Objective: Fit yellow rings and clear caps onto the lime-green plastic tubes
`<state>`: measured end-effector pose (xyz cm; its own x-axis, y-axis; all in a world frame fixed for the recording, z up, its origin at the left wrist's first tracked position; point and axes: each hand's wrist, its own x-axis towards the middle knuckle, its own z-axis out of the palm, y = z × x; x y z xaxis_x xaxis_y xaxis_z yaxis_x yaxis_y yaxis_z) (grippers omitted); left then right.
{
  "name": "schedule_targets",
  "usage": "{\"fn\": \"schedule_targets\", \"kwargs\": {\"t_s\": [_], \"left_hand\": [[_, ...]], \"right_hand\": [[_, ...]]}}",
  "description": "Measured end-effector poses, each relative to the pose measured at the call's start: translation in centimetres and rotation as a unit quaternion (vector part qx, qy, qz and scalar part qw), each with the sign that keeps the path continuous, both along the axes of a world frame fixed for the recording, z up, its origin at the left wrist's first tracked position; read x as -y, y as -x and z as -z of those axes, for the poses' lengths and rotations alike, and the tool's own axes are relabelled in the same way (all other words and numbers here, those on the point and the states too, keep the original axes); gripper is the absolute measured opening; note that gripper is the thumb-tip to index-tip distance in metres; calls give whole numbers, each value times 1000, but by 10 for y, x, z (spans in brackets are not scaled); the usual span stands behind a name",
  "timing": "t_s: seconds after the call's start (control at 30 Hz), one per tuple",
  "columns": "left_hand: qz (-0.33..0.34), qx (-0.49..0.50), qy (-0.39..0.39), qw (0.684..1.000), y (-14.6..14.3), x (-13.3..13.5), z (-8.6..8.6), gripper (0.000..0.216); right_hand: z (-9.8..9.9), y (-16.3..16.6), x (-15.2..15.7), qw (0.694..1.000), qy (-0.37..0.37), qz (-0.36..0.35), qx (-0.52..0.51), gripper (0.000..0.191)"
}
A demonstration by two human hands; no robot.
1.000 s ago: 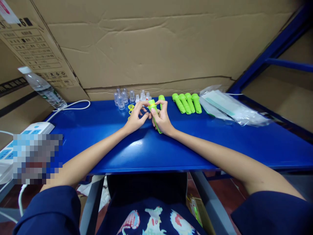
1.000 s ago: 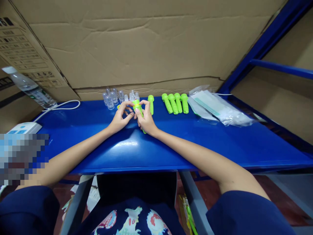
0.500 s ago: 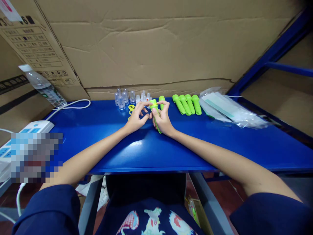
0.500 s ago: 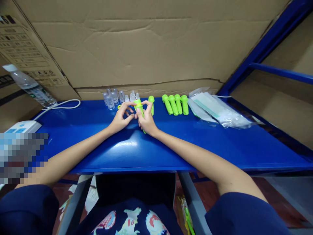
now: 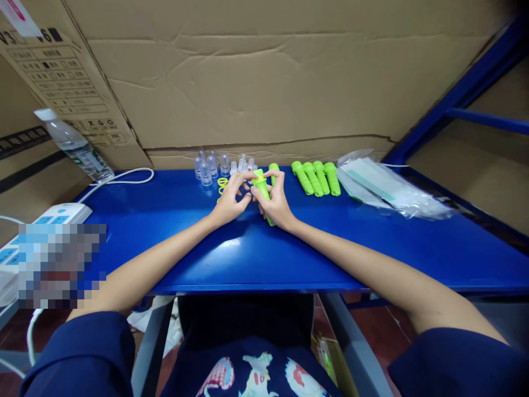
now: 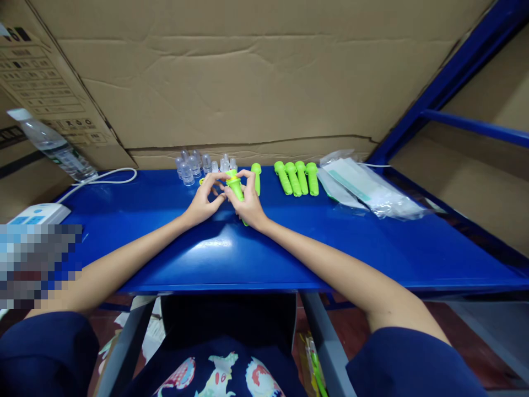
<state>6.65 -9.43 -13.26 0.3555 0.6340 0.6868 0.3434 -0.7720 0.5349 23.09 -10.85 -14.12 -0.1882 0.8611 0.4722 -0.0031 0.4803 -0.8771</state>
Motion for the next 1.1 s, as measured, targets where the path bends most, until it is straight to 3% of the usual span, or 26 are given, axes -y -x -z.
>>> {"fn": "schedule_targets", "kwargs": {"t_s": [0.47, 0.67, 1.1], "left_hand": [[-12, -32, -4, 999, -1, 2, 0, 39], [-1, 2, -18, 1000, -4, 4, 2, 42], [-9, 4, -10, 1000, -6, 7, 3, 40]], "right_hand": [[-3, 0, 1, 999, 22, 8, 23, 58], [4, -1, -5, 999, 14, 35, 22, 62], [5, -3, -7, 999, 30, 13, 0, 60]]}}
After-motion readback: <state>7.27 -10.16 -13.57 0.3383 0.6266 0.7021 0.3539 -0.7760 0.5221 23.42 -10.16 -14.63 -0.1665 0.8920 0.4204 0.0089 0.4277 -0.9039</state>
